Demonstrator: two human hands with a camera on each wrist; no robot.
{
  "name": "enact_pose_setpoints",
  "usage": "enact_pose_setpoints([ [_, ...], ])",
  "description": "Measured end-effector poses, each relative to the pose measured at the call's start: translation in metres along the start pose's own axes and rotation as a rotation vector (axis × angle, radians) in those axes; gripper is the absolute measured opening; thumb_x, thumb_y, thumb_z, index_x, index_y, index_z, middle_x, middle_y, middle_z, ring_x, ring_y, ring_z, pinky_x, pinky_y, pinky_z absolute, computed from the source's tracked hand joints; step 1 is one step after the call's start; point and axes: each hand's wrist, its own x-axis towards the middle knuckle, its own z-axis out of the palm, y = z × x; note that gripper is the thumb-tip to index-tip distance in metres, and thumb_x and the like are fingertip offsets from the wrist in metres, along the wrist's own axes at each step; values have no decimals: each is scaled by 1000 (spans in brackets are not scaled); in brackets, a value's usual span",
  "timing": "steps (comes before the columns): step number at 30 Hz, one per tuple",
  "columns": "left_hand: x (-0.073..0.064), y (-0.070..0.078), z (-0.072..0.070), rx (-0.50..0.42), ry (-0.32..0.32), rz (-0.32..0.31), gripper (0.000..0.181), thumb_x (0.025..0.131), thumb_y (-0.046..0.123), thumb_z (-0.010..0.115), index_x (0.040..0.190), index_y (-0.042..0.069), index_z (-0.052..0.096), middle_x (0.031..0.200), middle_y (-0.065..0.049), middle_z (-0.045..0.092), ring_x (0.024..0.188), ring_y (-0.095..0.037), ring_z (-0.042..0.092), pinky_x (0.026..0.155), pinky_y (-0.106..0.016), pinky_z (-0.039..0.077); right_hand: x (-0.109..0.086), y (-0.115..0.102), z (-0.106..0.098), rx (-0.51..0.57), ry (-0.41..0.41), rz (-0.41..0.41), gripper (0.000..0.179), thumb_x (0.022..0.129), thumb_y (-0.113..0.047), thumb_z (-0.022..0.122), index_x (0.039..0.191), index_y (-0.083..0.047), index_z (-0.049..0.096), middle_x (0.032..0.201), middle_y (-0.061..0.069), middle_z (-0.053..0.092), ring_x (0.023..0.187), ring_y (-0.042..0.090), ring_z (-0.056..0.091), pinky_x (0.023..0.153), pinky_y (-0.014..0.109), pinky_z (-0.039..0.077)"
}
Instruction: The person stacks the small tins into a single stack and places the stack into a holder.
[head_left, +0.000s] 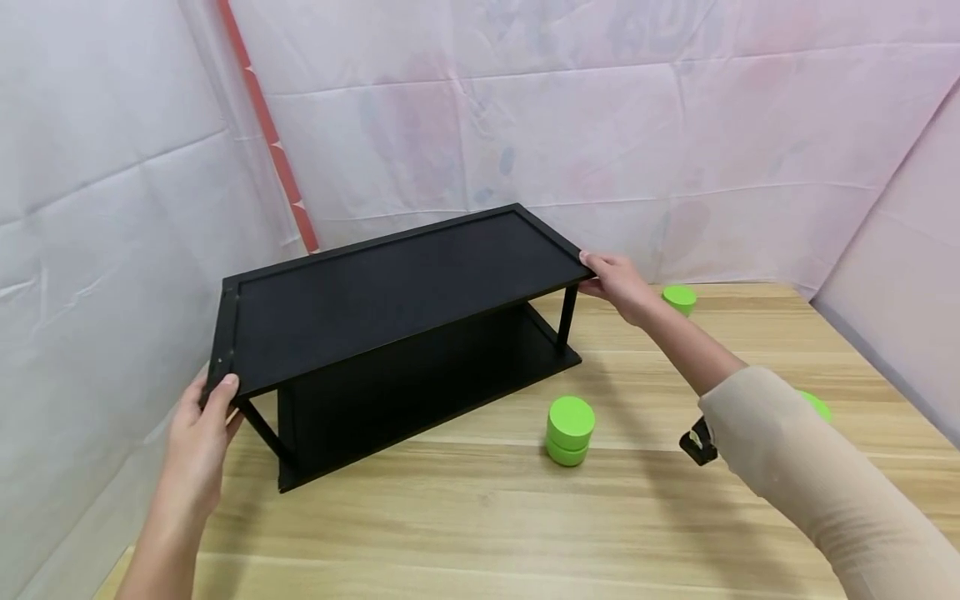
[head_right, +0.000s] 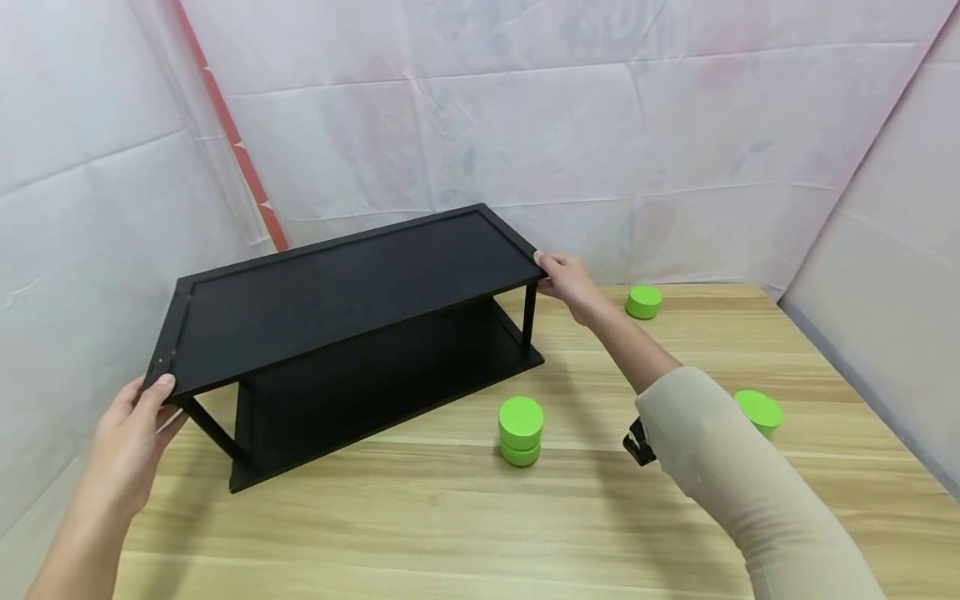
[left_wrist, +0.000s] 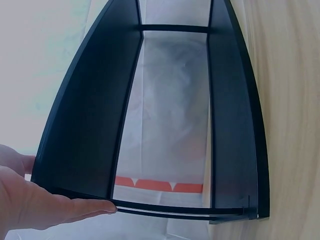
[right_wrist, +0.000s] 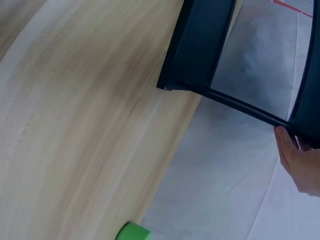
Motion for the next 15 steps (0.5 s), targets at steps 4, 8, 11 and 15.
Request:
enact_pose_setpoints([
  [4,2,-1,-2,-20,-1,-2,61,97,39,41,143,5,18,143,-15,18,135,-23,16,108,-41,13,-3,1,0,-20,5,-6,48,99,-21,40,129,16,36,85,-3,60,78,5,61,98,38,35],
  [8,4,-1,-2,-24,-1,0,61,97,39,41,142,4,19,136,-10,25,134,-25,17,108,-42,13,-5,2,-2,-13,11,-3,48,99,-20,40,130,16,35,82,-4,61,77,5,61,97,37,35],
  [11,5,-1,-2,-26,-8,5,66,97,39,41,144,1,14,136,-10,25,134,-25,17,108,-42,13,-7,2,-3,-3,18,-3,49,99,-20,42,131,16,34,81,-4,61,76,5,61,97,37,36],
  [15,9,0,-1,-40,-15,19,66,97,38,42,144,1,14,137,-11,24,134,-24,19,108,-41,14,-10,1,-5,-4,28,-6,49,98,-20,42,131,16,34,83,-3,60,75,5,60,97,37,36],
])
